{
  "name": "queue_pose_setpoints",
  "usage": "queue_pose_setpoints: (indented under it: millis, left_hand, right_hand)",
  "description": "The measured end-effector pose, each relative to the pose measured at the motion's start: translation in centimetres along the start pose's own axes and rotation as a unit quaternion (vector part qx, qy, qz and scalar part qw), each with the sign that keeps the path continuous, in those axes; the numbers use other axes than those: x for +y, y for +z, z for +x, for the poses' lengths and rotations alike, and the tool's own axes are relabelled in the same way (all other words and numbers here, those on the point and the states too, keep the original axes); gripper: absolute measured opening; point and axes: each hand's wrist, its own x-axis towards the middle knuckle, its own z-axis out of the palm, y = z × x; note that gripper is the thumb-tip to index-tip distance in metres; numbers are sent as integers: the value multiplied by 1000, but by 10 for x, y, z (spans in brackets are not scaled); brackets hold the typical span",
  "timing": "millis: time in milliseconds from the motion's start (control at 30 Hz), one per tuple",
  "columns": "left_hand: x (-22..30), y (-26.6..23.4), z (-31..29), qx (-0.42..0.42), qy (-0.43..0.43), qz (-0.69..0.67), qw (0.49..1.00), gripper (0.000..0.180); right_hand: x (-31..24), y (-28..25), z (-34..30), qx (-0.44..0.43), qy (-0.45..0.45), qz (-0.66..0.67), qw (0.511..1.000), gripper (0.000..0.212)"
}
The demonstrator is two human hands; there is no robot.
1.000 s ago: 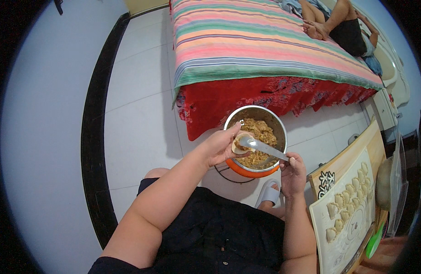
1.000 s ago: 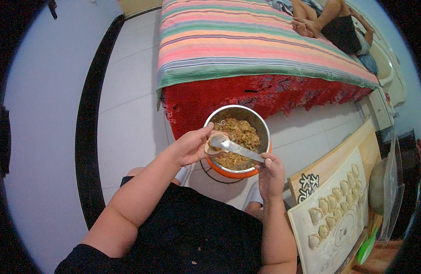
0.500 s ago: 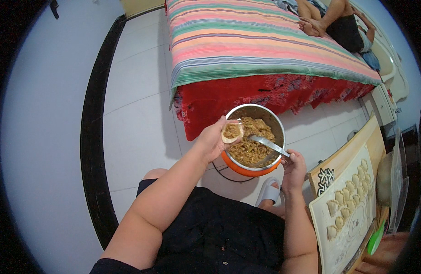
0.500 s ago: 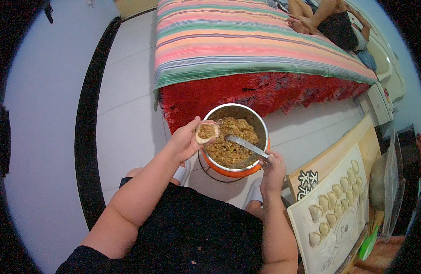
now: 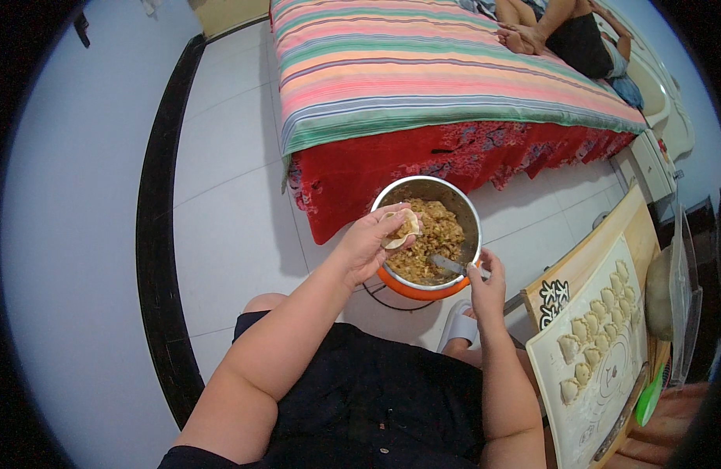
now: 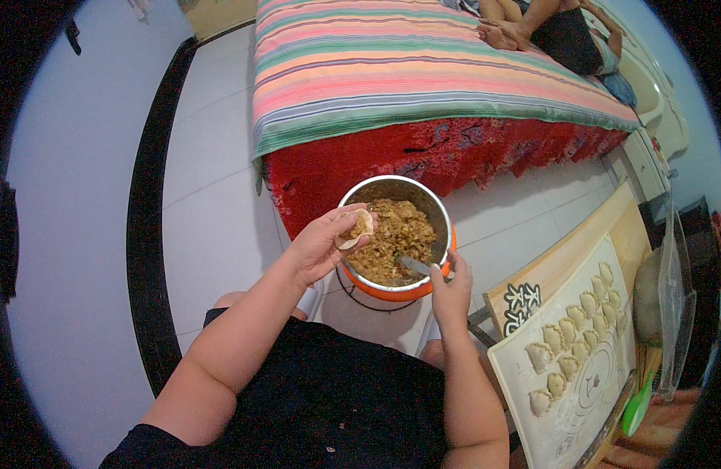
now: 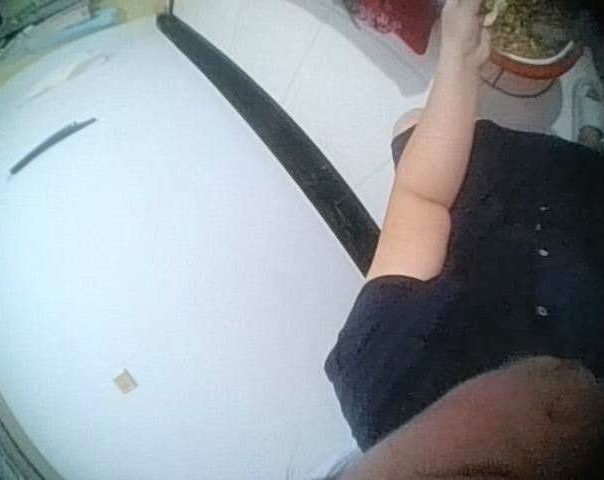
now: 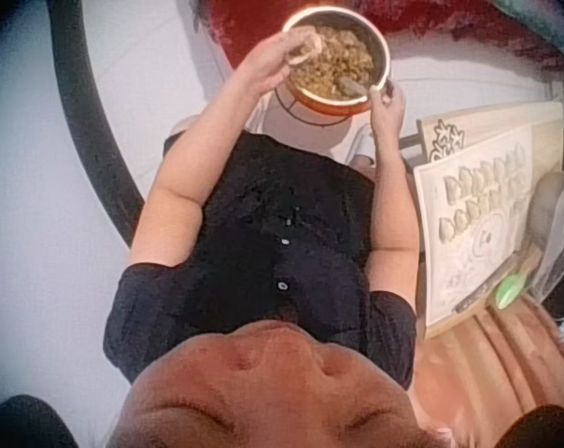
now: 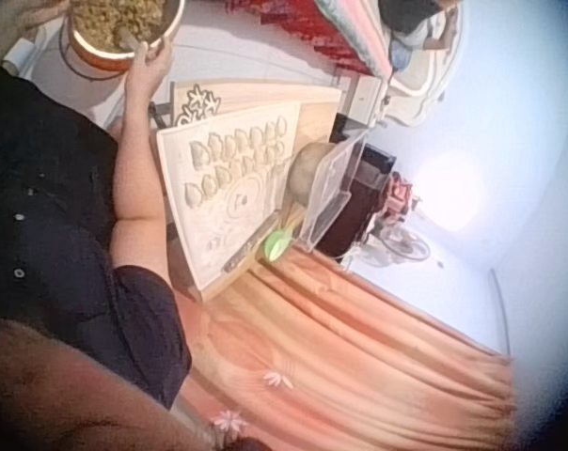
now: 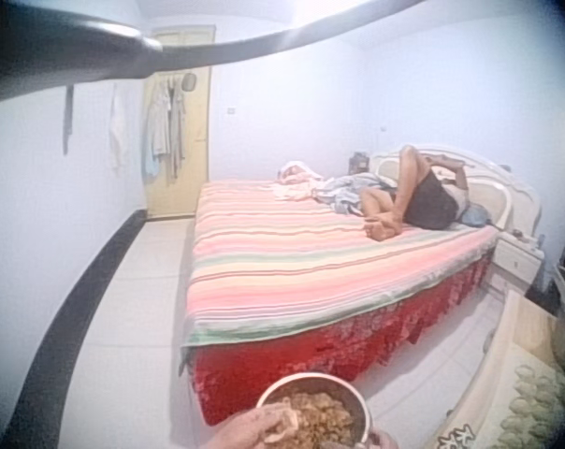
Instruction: The person is making dumplings by hand. They scoop a meat filling from a bowl onto a round dough wrapper, fold the wrapper over the filling, and pinch the edges to seal it. The finished dumplings are placed in rows on a white tray.
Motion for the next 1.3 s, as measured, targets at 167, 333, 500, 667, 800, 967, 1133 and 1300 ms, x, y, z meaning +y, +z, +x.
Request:
queue_pose_setpoints:
  millis: [167, 333, 500, 667, 800, 967, 1133, 1300]
  left_hand:
    - [-5, 1, 2, -23, -31, -35, 999, 36]
    - [-21, 15, -4, -33, -85, -47, 995, 32]
    - [-34, 20, -8, -57, -99, -40, 993, 31]
    - [-33, 29, -11, -63, -93, -9, 994, 34]
    - [-34, 34, -13, -77, -77, 16, 994, 33]
    - [-32, 41, -15, -86, -70, 50, 993, 34]
    - [-32, 42, -15, -97, -55, 70, 991, 34]
    - [-33, 45, -16, -99, -46, 105, 988, 34]
  right_hand:
    - [-44, -10, -18, 34, -282, -135, 949, 36]
    - [-62, 2, -27, 20, -457, -145, 877, 39]
    - [-62, 0, -24, 24, -499, -160, 851, 29]
    - [-62, -1, -23, 22, -468, -90, 879, 26]
    - [-61, 1, -22, 28, -414, -23, 909, 22]
    - [-68, 0, -22, 42, -354, 35, 934, 19]
    - [-66, -1, -22, 31, -334, 61, 940, 16]
    - [-64, -2, -22, 18, -253, 88, 963, 14]
